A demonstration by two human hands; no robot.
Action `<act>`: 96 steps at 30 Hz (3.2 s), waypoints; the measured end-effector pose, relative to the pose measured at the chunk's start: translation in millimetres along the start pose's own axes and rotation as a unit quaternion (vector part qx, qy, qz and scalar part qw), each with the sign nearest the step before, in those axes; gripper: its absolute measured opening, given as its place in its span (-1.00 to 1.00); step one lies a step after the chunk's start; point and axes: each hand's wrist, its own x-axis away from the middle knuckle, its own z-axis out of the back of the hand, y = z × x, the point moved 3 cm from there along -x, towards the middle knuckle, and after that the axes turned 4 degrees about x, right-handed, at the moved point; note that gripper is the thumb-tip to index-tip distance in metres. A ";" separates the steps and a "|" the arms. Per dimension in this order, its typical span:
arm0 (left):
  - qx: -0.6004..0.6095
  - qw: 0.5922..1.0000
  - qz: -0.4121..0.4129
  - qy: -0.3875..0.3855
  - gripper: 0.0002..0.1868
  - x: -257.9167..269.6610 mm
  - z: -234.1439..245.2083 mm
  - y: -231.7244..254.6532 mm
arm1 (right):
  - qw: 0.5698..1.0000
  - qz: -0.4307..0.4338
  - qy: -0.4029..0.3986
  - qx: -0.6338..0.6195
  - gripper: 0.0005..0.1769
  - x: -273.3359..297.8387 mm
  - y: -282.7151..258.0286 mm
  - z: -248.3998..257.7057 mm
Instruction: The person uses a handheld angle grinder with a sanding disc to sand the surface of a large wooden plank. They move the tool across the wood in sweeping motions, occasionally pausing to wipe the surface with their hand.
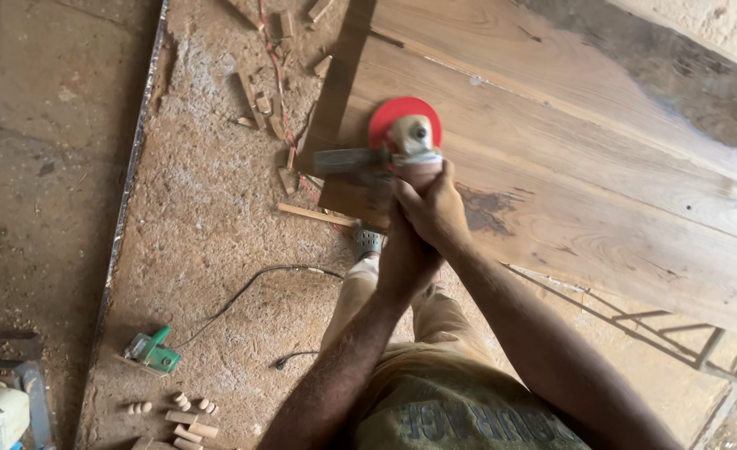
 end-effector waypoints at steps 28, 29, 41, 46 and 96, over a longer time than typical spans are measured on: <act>0.108 0.987 0.045 0.111 0.03 -20.1 -10.9 11.6 | 0.990 0.072 -0.096 0.078 -0.11 -28.6 -35.4 3.8; 0.112 0.985 0.049 0.123 0.02 -14.2 -10.8 11.4 | 0.988 0.065 -0.111 0.091 -0.09 -22.8 -35.4 0.5; 0.202 0.949 0.172 0.168 -0.02 64.5 -25.9 19.3 | 0.960 0.082 -0.215 0.159 0.04 40.7 -7.8 -8.3; 0.190 0.953 0.181 0.150 -0.04 67.7 -46.4 10.2 | 0.973 0.077 -0.192 0.105 0.04 37.0 13.4 -3.8; 0.131 0.968 0.035 0.210 0.06 9.5 -26.3 -5.1 | 0.976 0.083 -0.163 0.121 -0.01 -13.7 -35.3 -6.1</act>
